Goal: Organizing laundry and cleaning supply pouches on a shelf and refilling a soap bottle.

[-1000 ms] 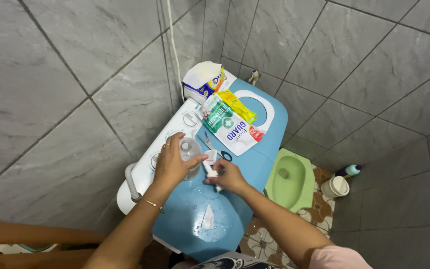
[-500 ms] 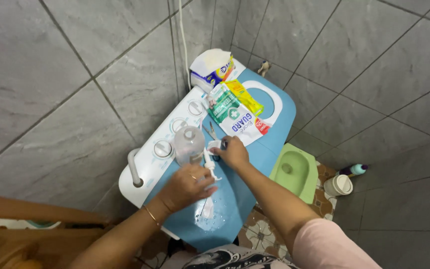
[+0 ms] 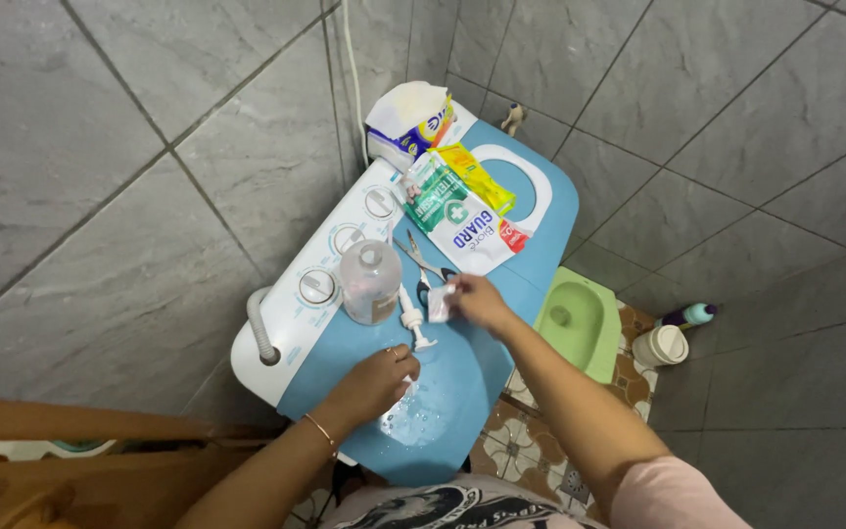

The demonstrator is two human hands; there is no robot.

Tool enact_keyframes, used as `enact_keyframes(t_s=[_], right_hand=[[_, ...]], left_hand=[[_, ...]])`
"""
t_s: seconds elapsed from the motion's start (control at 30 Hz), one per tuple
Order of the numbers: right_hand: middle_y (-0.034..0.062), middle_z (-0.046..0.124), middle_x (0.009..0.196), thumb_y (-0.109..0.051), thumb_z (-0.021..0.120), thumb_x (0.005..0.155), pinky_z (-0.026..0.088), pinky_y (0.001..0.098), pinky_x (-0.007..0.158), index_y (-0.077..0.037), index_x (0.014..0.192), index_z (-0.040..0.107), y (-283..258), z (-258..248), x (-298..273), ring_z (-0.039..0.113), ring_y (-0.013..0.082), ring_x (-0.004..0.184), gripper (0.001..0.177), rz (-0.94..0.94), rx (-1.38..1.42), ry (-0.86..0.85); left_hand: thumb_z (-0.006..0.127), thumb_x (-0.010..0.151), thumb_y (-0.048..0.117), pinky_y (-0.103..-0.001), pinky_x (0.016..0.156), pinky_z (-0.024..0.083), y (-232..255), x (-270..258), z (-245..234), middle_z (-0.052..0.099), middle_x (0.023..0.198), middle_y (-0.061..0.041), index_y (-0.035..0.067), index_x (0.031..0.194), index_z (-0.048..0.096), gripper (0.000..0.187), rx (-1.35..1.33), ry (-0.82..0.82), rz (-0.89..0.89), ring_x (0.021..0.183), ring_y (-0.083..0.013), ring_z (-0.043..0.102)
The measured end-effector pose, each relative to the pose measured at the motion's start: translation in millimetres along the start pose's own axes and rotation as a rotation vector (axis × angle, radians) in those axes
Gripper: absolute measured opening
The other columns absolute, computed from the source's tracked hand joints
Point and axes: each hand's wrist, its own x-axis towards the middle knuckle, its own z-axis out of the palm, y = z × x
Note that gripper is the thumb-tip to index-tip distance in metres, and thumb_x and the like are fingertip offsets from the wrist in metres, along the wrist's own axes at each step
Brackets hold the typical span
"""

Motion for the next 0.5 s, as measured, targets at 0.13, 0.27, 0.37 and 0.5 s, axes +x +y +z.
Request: enact_keyframes(t_s=[0.13, 0.27, 0.37, 0.5], right_hand=[[0.0048, 0.070, 0.079, -0.005, 0.066, 0.089, 0.053, 0.0277, 0.062, -0.001, 0.104, 0.072, -7.5, 0.6, -20.2, 0.065, 0.0137, 0.069, 0.017, 0.088, -0.173, -0.142], [0.0061, 0.061, 0.075, -0.004, 0.070, 0.093, 0.050, 0.0284, 0.059, 0.000, 0.108, 0.070, 6.9, 4.9, 2.2, 0.059, 0.0148, 0.065, 0.016, -0.008, 0.040, -0.069], [0.0036, 0.067, 0.084, -0.006, 0.066, 0.096, 0.054, 0.0267, 0.066, 0.002, 0.111, 0.070, -8.9, 5.3, 17.3, 0.062, 0.0119, 0.072, 0.018, -0.046, 0.120, 0.037], [0.0032, 0.072, 0.092, -0.010, 0.062, 0.096, 0.059, 0.0266, 0.073, 0.001, 0.118, 0.068, -19.4, -2.2, 39.9, 0.069, 0.0115, 0.078, 0.025, -0.063, 0.171, 0.018]], left_hand=[[0.068, 0.089, 0.006, -0.044, 0.086, 0.052, 36.6, 18.5, -26.3, 0.060, 0.107, -0.010, 0.007, 0.107, 0.063, 0.019, 0.033, 0.255, 0.111, 0.101, -0.0307, 0.063], [0.063, 0.089, 0.003, -0.046, 0.089, 0.051, 47.3, 56.4, -32.6, 0.058, 0.114, -0.015, 0.000, 0.116, 0.062, 0.027, 0.105, 0.554, 0.160, 0.104, -0.0341, 0.060], [0.060, 0.089, 0.000, -0.046, 0.090, 0.051, 44.0, 91.7, -29.4, 0.058, 0.118, -0.014, 0.002, 0.116, 0.064, 0.028, 0.177, 0.527, -0.023, 0.107, -0.0342, 0.060], [0.057, 0.087, -0.003, -0.045, 0.089, 0.052, 40.7, 123.6, -28.3, 0.057, 0.121, -0.016, -0.002, 0.126, 0.060, 0.039, 0.251, 0.563, -0.136, 0.111, -0.0352, 0.058]])
